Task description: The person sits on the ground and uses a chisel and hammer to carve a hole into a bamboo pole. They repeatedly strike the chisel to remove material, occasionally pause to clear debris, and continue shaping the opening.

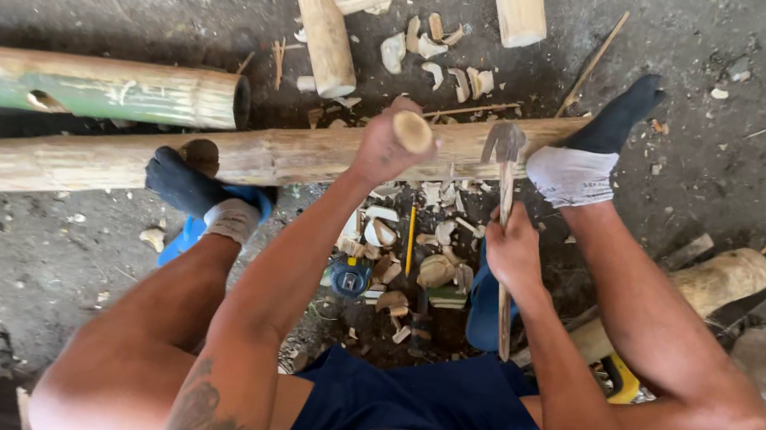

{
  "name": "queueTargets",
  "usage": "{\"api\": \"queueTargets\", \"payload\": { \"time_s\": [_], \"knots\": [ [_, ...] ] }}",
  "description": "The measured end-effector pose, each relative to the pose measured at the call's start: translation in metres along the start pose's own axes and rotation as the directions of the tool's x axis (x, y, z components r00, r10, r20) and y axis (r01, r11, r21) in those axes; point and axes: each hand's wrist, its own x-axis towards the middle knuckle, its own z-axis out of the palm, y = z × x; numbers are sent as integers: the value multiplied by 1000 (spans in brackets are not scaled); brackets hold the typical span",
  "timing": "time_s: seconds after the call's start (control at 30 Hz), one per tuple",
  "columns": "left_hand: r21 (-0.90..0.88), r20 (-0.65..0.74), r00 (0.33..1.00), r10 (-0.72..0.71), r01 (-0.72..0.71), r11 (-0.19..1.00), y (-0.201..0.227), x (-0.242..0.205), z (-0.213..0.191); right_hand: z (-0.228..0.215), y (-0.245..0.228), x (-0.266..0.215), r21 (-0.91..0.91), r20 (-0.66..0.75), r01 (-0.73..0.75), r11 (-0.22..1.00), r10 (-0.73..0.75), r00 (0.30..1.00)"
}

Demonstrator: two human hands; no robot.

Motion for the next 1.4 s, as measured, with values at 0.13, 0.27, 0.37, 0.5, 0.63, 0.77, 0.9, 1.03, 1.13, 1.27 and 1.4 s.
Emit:
{"api": "queueTargets", "payload": {
  "time_s": [0.13,0.27,0.37,0.5,0.63,0.77,0.9,1.03,1.13,1.27,1.4],
  "knots": [
    [-390,-134,988,-72,14,921,7,11,-8,-10,-6,-21,-68,38,-126,990,129,991],
    [-206,-13,999,-32,29,978,53,26,12,-6,2,-28,12,82,-215,977,213,974],
    [-76,81,996,-33,39,996,95,43,29,-3,7,-31,99,104,-208,973,198,975],
    [-460,-187,961,-203,98,883,109,76,-37,8,5,-27,30,84,-188,982,185,979],
    [-492,-62,967,-247,185,850,86,40,-72,10,3,-29,118,160,-313,942,293,943],
    [-633,-487,701,-521,128,764,43,-4,-66,12,-5,-28,62,133,-133,989,124,983],
    [-589,-697,608,-380,-181,788,4,-27,-55,10,-17,-28,3,130,-67,998,66,989],
    [-606,-717,536,-446,-163,779,-12,-33,-43,12,-28,-31,34,175,-284,958,274,946],
    [-591,-734,508,-450,-151,792,-9,-30,-33,10,-33,-30,18,153,-156,988,151,977],
    [-578,-759,489,-430,-203,790,1,-36,-26,5,-39,-32,84,179,-234,969,216,960],
    [-528,-774,500,-388,-172,832,3,-41,-28,0,-42,-31,26,168,-232,972,224,960]
  ]
}}
